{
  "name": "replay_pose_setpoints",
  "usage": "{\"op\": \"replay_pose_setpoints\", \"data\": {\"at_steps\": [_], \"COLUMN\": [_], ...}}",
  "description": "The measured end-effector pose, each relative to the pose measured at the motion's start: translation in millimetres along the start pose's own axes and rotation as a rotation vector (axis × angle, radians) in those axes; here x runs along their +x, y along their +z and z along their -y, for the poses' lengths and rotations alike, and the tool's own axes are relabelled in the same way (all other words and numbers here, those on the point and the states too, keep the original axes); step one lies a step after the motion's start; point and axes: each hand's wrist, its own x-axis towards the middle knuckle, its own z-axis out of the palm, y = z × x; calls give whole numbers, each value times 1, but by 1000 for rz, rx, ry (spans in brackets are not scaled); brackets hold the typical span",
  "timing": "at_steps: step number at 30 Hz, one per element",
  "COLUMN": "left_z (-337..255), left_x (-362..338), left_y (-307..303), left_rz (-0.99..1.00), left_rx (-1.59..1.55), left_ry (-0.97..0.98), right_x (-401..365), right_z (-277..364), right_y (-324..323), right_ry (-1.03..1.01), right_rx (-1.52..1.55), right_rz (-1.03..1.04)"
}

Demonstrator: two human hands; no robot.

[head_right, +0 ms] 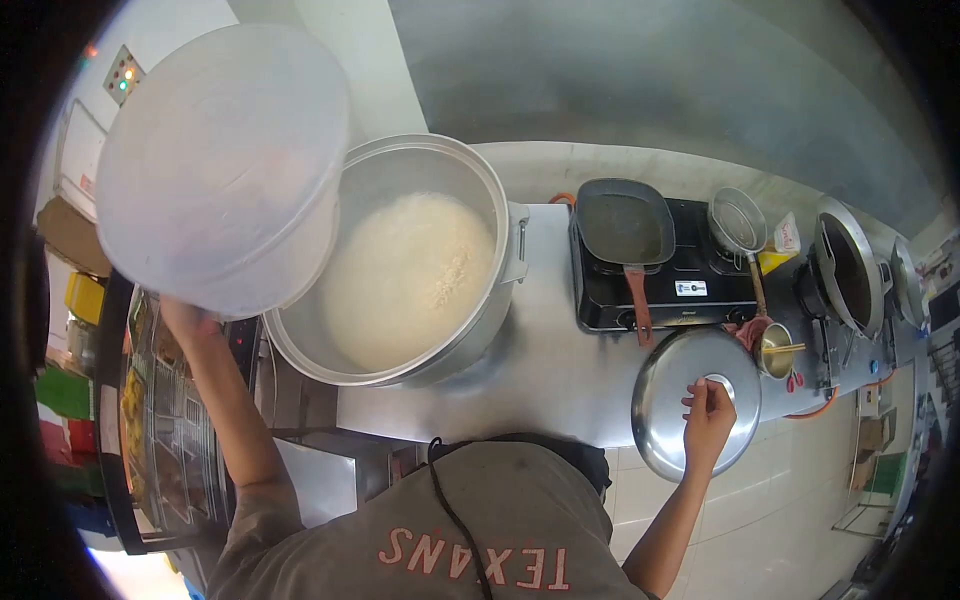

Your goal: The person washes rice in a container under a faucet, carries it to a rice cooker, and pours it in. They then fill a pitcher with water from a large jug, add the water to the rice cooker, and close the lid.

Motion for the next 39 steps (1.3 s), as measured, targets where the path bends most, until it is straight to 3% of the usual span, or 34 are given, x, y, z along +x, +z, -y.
{"op": "replay_pose_setpoints", "data": {"at_steps": [2,3,11,20,27,30,33,37,38,39], "left_z": [-11,-9,-39,-14,-18,-30,-37,-41,-42,-43], "left_x": [-4,5,-29,-71,-72,-114,-135,-143,-144,-144], "left_y": [-12,-29,-72,-19,-2,-2,0,1,2,2], "left_rz": [-33,127,-54,-233,-296,-388,-450,-489,-490,-500], "left_rx": [-23,-168,-133,11,61,60,66,71,71,71], "left_ry": [53,145,185,62,53,12,-14,-49,-55,-55], "right_x": [2,2,2,19,1,-17,-11,9,3,-2], "right_z": [-6,-8,24,80,147,239,269,273,278,284], "right_y": [-6,-7,25,92,144,176,229,331,341,351], "right_ry": [2,2,-57,-273,-399,-726,-1019,-918,-925,-941], "right_rx": [-9,-20,-45,-124,92,-100,-236,-844,-846,-1034], "right_rz": [-17,-24,48,241,395,584,725,1067,1064,1083]}}
